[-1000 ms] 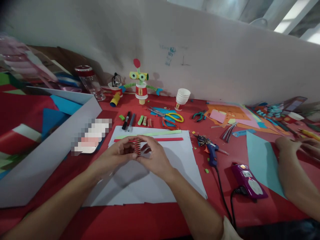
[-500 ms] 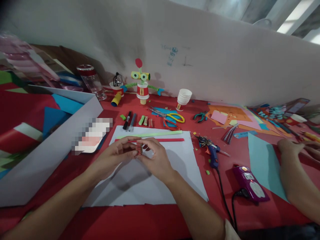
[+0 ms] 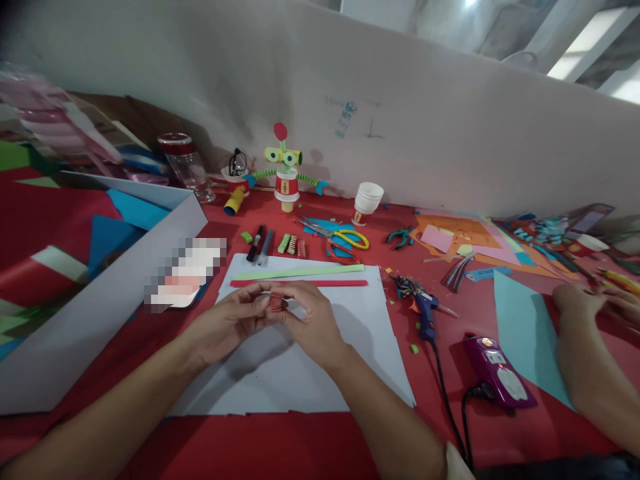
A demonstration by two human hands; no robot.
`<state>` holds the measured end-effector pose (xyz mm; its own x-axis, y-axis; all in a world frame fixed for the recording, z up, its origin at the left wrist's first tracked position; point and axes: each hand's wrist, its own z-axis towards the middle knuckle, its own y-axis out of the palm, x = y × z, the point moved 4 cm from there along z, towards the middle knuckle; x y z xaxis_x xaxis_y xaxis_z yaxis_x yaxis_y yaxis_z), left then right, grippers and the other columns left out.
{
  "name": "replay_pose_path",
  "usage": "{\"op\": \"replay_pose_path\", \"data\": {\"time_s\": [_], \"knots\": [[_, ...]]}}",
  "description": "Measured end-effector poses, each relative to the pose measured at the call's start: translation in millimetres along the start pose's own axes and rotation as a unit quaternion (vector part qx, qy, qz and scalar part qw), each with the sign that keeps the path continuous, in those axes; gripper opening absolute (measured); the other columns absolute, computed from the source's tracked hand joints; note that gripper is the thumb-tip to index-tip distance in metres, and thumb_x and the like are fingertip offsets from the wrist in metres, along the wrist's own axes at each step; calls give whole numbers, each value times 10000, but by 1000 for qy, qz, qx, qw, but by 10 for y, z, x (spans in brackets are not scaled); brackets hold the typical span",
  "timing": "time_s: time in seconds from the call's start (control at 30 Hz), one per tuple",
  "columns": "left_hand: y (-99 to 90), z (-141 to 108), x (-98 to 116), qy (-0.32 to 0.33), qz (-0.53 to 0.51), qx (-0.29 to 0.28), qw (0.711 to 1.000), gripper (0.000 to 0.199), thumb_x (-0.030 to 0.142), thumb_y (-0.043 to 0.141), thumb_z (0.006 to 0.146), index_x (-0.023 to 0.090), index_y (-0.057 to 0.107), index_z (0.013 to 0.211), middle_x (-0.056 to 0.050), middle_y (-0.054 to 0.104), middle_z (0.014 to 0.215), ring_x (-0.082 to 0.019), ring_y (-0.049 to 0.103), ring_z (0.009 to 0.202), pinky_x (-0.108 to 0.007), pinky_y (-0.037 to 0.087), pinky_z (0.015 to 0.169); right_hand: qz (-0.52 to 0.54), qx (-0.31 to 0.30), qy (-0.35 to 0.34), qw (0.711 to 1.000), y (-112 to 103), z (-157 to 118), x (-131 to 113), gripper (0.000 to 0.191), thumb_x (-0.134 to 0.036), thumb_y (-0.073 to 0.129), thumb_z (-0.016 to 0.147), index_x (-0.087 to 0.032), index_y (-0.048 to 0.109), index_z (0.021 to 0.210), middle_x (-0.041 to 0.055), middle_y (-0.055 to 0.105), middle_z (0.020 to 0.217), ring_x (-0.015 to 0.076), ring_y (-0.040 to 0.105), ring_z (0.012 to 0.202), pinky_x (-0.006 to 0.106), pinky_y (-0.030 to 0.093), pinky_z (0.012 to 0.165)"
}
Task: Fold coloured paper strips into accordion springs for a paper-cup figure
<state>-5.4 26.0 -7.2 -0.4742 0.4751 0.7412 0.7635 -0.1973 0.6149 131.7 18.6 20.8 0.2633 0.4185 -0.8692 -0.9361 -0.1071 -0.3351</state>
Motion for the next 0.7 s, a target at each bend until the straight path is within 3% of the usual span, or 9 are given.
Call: {"op": "replay_pose_path", "data": {"time_s": [0.13,0.23,0.4,0.7], "knots": [[-13,0,33,-2,-27,9,1000,240,146,708,721,172,673,956,-34,699,837,-129,636,713,-238,514,652,-2,-32,-4,999,35,-16,-1,647,-289,780,667,-332,516,1256,35,584,1226,219,527,1130,380,411,975],[-22,-7,48,-13,-27,6,1000,293,124,696,724,177,664,1011,-47,703,869,-143,643,730,-253,523,657,-12,-31,1,999,33,-30,14,759,-306,792,647,-338,438,1318,42,538,1269,217,513,1137,369,417,970],[-48,11,41,-22,-17,-9,1000,329,130,700,724,179,655,1046,-47,686,868,-136,630,741,-259,520,681,-20,-32,-5,999,6,-22,8,654,-269,739,715,-316,454,1302,44,562,1193,184,566,993,343,458,902],[-88,20,-10,-11,47,14,999,319,265,687,753,195,628,1059,-27,668,838,-127,613,742,-288,489,765,-43,-7,3,999,-25,-12,6,403,-227,671,766,-269,585,1158,35,640,1083,178,585,961,320,469,863]]}}
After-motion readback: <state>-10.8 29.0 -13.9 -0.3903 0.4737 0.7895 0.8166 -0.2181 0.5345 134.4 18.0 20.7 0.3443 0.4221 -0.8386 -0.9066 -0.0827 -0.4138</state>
